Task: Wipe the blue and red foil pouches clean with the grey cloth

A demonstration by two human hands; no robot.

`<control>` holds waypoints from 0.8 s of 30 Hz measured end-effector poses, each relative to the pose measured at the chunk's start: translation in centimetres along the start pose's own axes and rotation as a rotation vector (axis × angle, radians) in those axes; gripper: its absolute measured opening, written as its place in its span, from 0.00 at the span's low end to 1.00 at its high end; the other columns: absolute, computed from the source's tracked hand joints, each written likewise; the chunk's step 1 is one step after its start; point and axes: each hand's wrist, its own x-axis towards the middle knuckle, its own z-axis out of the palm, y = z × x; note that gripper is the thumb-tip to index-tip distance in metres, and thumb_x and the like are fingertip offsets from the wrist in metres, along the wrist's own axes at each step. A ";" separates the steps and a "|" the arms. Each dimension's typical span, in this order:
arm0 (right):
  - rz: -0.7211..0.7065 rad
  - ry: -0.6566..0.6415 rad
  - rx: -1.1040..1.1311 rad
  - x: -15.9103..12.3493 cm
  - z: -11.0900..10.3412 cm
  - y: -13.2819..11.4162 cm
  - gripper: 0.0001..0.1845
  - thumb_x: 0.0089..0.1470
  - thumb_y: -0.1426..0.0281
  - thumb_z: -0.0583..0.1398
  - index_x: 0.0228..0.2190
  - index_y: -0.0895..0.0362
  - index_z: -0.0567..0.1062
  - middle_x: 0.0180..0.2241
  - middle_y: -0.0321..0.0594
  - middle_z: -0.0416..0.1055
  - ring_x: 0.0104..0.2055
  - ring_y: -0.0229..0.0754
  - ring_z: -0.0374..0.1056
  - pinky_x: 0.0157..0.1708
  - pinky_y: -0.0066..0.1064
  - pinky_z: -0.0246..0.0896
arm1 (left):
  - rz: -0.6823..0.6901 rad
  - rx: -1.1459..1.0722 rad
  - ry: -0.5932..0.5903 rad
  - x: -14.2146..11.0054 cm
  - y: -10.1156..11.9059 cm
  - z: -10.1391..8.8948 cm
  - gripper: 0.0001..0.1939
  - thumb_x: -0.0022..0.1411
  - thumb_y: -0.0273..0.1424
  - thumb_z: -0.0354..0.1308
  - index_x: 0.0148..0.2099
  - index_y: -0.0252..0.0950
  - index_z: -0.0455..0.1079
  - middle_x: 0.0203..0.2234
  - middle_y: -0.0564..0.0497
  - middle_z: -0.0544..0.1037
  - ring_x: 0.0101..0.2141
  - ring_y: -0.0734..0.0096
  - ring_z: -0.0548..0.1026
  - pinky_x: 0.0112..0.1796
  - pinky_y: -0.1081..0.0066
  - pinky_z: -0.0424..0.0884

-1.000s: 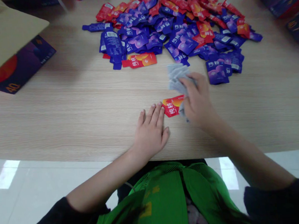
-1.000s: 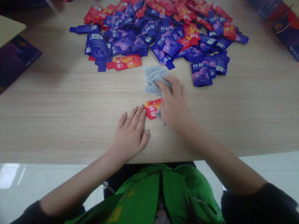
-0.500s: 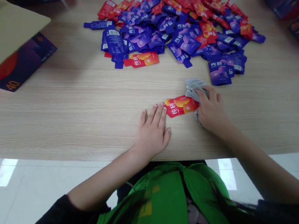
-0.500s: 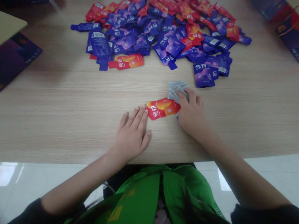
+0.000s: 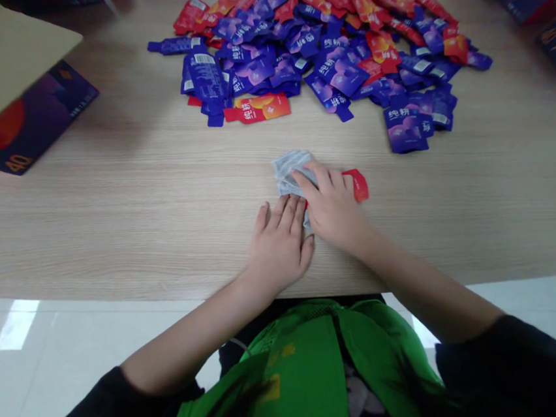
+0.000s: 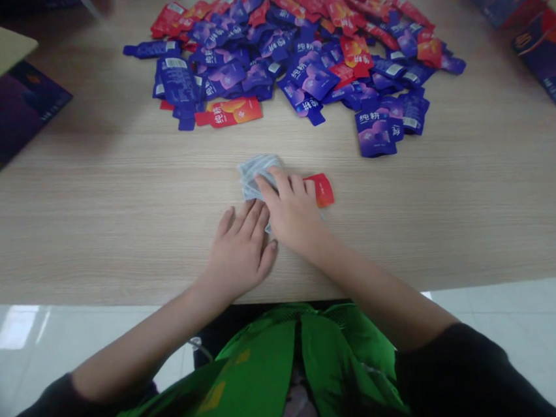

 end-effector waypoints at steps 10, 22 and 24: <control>0.273 0.003 -0.093 -3.8 -1.3 8.1 0.33 0.59 0.72 0.51 0.66 0.59 0.64 0.65 0.60 0.58 0.55 0.65 0.62 0.48 0.58 0.60 | -0.010 -0.022 0.019 0.0 0.2 0.0 0.34 0.72 0.38 0.44 0.73 0.25 0.52 0.73 0.38 0.53 0.70 0.48 0.55 0.66 0.44 0.52; 0.014 0.113 0.130 -0.7 -1.1 1.2 0.30 0.59 0.76 0.50 0.61 0.55 0.69 0.64 0.51 0.61 0.59 0.57 0.60 0.54 0.53 0.59 | -0.031 -0.014 -0.003 0.0 0.0 -0.2 0.33 0.72 0.41 0.45 0.73 0.29 0.55 0.71 0.39 0.58 0.70 0.50 0.56 0.67 0.46 0.50; -0.008 0.010 0.047 -0.8 -0.5 0.5 0.28 0.61 0.75 0.51 0.61 0.55 0.70 0.65 0.50 0.62 0.56 0.58 0.61 0.52 0.53 0.59 | -0.033 -0.014 -0.007 0.1 0.0 -0.3 0.33 0.73 0.40 0.45 0.72 0.27 0.57 0.69 0.37 0.62 0.70 0.48 0.58 0.67 0.46 0.50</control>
